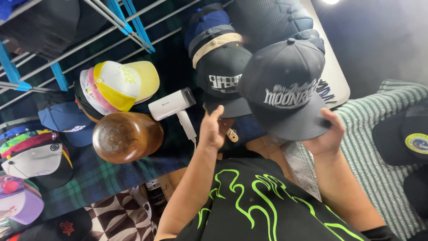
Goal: Shaping and cleaning baseball caps using a hair dryer and a brush
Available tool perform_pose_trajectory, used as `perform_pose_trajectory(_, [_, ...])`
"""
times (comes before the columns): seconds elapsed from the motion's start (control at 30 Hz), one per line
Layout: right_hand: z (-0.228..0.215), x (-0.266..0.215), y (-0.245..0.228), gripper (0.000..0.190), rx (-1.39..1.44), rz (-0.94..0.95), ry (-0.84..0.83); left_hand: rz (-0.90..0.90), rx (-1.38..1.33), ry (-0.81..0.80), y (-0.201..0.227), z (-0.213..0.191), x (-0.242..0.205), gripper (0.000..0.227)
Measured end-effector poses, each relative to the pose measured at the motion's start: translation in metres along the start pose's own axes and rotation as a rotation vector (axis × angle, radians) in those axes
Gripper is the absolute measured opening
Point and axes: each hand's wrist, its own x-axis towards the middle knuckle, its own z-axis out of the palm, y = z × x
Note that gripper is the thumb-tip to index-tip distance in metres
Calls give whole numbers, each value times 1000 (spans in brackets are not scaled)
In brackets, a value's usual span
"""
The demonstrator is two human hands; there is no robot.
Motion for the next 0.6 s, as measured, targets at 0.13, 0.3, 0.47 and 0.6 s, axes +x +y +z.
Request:
perform_pose_trajectory(0.13, [-51,25,34,34,-205,106,67,-76,86,-137,-51,-23,35,20])
perform_pose_trajectory(0.3, [4,28,56,31,-496,-15,230,-44,269,-482,-42,-9,10,35])
perform_pose_trajectory(0.47, [19,27,66,12,-498,-113,305,-12,259,-592,-45,-10,8,45])
perform_pose_trajectory(0.6, [22,26,72,15,-486,-133,341,-74,165,-767,-31,-13,-5,74])
